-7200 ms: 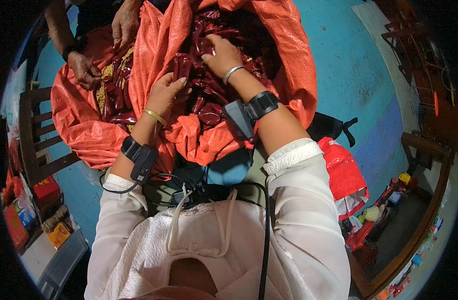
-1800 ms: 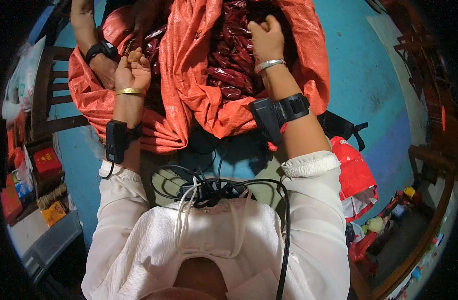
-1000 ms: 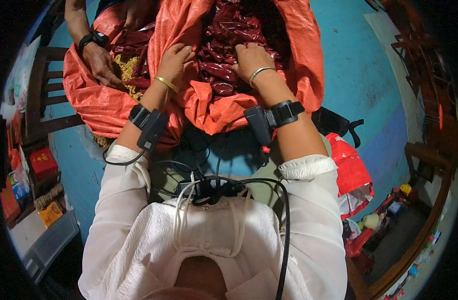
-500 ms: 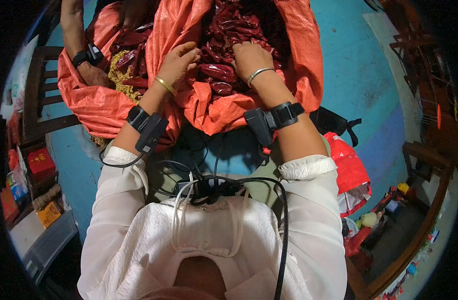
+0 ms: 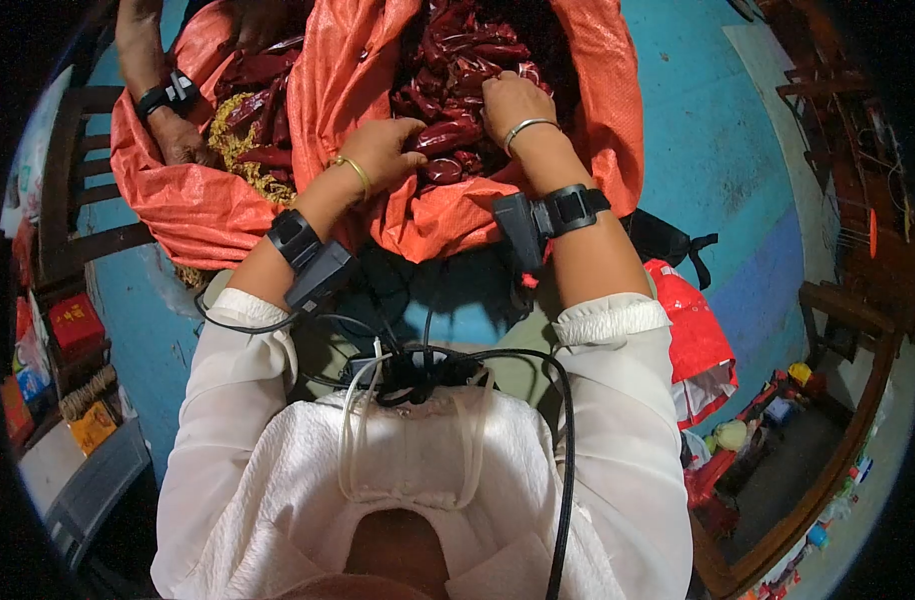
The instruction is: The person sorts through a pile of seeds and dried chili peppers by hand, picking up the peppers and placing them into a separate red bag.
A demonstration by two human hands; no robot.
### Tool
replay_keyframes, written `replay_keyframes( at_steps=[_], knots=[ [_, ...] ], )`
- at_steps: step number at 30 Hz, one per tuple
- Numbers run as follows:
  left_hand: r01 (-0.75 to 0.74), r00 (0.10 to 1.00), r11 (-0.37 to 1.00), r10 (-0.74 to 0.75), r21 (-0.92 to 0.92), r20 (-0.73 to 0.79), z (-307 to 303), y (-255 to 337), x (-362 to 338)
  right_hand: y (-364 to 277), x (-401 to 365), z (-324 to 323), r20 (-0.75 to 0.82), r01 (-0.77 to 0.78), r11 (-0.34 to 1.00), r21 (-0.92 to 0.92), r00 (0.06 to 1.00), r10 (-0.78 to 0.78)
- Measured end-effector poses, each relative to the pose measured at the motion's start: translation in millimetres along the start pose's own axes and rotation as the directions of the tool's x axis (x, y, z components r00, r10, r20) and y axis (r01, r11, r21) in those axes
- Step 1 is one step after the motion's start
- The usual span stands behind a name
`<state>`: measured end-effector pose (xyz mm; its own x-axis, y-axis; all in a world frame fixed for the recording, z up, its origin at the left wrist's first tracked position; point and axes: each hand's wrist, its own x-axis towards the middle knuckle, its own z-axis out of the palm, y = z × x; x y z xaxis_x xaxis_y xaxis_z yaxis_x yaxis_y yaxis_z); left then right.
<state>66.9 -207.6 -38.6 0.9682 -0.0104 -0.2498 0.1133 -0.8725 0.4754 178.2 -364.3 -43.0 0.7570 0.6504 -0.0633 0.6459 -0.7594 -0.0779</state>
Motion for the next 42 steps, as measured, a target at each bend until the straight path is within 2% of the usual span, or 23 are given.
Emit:
replay_keyframes(
  at_steps=[4,6,8,10,11,12,14,16,18,21,24,25,26,28,29,31,33,34,36,37,38,40,42],
  knots=[
    [0.003,0.998,1.0,-0.004,-0.019,-0.064,5.7,-3.8,0.6,-4.5,-0.2,-7.4,0.048,0.014,0.999,0.048,0.999,-0.016],
    [-0.005,0.992,0.984,-0.018,-0.18,-0.126,6.4,-8.0,6.2,-10.0,-5.6,-16.6,0.015,0.001,0.993,0.12,1.0,-0.003],
    [-0.04,0.979,0.981,0.002,-0.187,-0.203,6.5,-13.5,11.3,-7.9,-5.5,-18.6,-0.019,-0.014,0.982,0.19,1.0,0.017],
    [0.073,0.988,0.779,-0.142,-0.623,-0.062,8.1,-20.1,16.6,4.8,2.4,-11.4,-0.035,-0.025,0.763,0.646,0.997,0.062],
    [0.103,0.987,0.687,-0.158,-0.719,-0.01,6.5,-19.6,17.0,11.0,7.7,-4.1,0.102,-0.15,0.638,0.755,0.989,0.111],
    [0.102,0.988,0.69,-0.155,-0.717,-0.009,1.9,-15.3,15.4,8.9,4.8,-10.6,0.1,-0.151,0.636,0.757,0.988,0.115],
    [0.156,0.969,0.419,-0.242,-0.894,0.055,-6.0,-5.4,8.7,3.4,-4.0,-23.7,0.299,-0.302,0.147,0.942,0.953,0.038],
    [0.162,0.97,0.373,-0.232,-0.914,0.077,-8.8,-3.1,5.6,-2.3,-8.4,-27.9,0.277,-0.279,0.179,0.944,0.96,0.035],
    [0.03,0.965,0.295,-0.257,-0.955,-0.049,-6.7,-2.8,5.6,-4.9,-9.8,-24.5,0.254,-0.255,0.209,0.944,0.967,0.032],
    [-0.038,0.974,0.164,-0.212,-0.986,-0.073,-7.7,3.4,4.9,-10.7,-10.2,-12.5,0.278,-0.273,-0.056,0.96,0.953,0.124],
    [-0.046,0.982,0.113,-0.176,-0.992,-0.065,-0.9,2.6,5.7,-25.8,-13.4,-9.0,0.272,-0.264,-0.077,0.961,0.954,0.129],
    [-0.017,0.982,0.14,-0.183,-0.99,-0.043,1.6,5.3,4.5,-27.7,-12.5,-4.0,0.219,-0.226,0.052,0.973,0.969,0.118],
    [0.01,0.982,0.166,-0.19,-0.986,-0.022,3.4,6.3,3.2,-26.8,-11.6,-3.8,0.22,-0.227,0.053,0.972,0.969,0.116],
    [-0.007,0.981,0.183,-0.189,-0.983,-0.043,3.1,3.5,4.0,-23.9,-11.5,-9.3,0.039,-0.049,0.614,0.787,0.999,0.029],
    [-0.001,0.979,0.181,-0.201,-0.984,-0.038,2.2,2.5,4.4,-19.3,-11.5,-15.2,-0.006,-0.015,0.738,0.675,1.0,0.026],
    [0.005,0.976,0.178,-0.215,-0.984,-0.034,-5.7,5.2,1.9,-7.1,-6.3,-9.9,-0.039,-0.024,0.708,0.706,0.997,0.072],
    [0.1,0.959,0.424,-0.282,-0.9,-0.027,-18.3,11.0,-1.8,4.7,1.1,-4.7,-0.071,-0.033,0.655,0.755,0.989,0.132],
    [0.098,0.958,0.425,-0.286,-0.9,-0.031,-17.9,10.0,-1.7,6.4,1.5,-1.7,-0.073,-0.028,0.655,0.755,0.989,0.127],
    [0.031,0.986,0.486,-0.159,-0.873,-0.053,-11.1,5.7,0.3,5.6,1.9,2.0,-0.108,0.098,0.454,0.886,0.994,-0.004],
    [-0.002,0.983,0.424,-0.163,-0.906,-0.079,-2.4,3.8,3.6,-4.3,-4.6,-11.9,-0.036,0.062,0.409,0.91,0.997,-0.072],
    [-0.003,0.983,0.426,-0.167,-0.905,-0.082,4.0,-1.0,5.0,-12.3,-10.5,-26.8,0.191,-0.132,0.343,0.93,0.971,-0.144],
    [-0.084,0.978,0.498,-0.122,-0.863,-0.166,4.4,-1.4,2.9,-21.8,-12.6,-23.9,0.068,0.009,0.412,0.911,0.983,-0.172],
    [-0.096,0.976,0.517,-0.12,-0.85,-0.184,3.5,-5.4,2.5,-24.5,-9.6,-21.5,0.122,-0.062,0.358,0.932,0.981,-0.148]
  ],
)
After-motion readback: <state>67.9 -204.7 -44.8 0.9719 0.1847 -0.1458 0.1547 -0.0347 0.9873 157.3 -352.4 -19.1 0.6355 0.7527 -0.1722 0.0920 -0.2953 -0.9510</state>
